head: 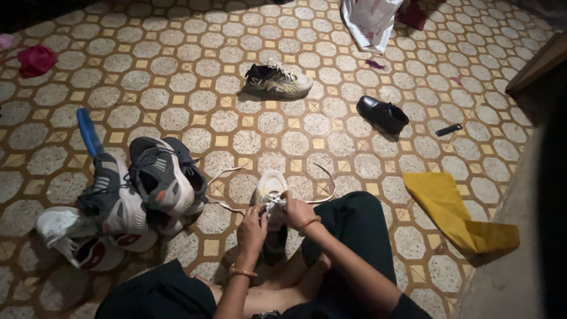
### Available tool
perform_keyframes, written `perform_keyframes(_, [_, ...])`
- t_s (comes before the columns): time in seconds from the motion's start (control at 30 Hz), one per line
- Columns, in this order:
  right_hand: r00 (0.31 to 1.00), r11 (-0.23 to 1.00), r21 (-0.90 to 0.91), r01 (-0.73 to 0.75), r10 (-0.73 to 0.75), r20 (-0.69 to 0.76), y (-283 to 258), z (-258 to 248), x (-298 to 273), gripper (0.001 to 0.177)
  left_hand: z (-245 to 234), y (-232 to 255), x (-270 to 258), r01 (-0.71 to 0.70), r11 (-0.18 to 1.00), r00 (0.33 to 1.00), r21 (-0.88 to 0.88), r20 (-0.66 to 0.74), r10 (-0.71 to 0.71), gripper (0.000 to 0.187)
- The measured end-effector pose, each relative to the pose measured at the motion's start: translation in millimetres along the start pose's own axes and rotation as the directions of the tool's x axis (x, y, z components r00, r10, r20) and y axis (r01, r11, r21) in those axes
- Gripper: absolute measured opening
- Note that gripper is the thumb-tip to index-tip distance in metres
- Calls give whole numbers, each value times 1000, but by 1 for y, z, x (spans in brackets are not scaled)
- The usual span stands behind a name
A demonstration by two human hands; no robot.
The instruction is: The person sits on the floor and unlaces a dark sneaker, then picks up a white sneaker and begins to re-lace it. The person handles the laces by hand, threading them through the eyelets and tying a knot.
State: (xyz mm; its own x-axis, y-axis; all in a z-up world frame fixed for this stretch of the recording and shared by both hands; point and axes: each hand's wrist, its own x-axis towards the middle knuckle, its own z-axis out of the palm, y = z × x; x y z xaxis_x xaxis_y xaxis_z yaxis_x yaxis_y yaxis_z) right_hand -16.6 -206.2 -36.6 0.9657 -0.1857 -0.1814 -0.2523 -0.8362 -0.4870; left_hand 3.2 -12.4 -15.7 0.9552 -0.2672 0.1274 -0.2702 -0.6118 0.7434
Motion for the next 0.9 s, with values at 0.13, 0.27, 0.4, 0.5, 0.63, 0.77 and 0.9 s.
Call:
perform_keyframes(0.13, [999, 964, 266, 11, 2, -46, 56, 25, 16, 47, -4, -4, 2, 143, 989, 990, -40, 7, -143, 29])
perform_keyframes(0.27, [1000, 882, 470, 5, -2, -7, 74, 37, 20, 40, -3, 6, 6, 97, 995, 995, 23, -35, -96, 32])
perform_keyframes(0.4, [999, 858, 511, 49, -42, -24, 54, 30, 14, 33, 14, 26, 19, -175, 962, 983, 211, -22, 183, 39])
perform_keyframes(0.5, [995, 815, 575, 65, -12, -97, 37, 26, 7, 33, 35, 25, 31, -291, 875, 953, 387, 40, 299, 21])
perform_keyframes(0.63, [992, 873, 488, 5, 58, -115, 43, 30, 4, 33, 67, -7, 46, -60, 958, 998, 279, 13, 59, 14])
perform_keyframes(0.77, [992, 834, 551, 27, 48, -120, 56, 43, 14, 34, 68, -47, 58, 223, 783, 902, -581, -182, -392, 16])
perform_keyframes(0.9, [996, 803, 596, 14, 44, -83, 59, 47, 17, 34, 48, -31, 57, -2, 974, 965, -227, -257, -57, 27])
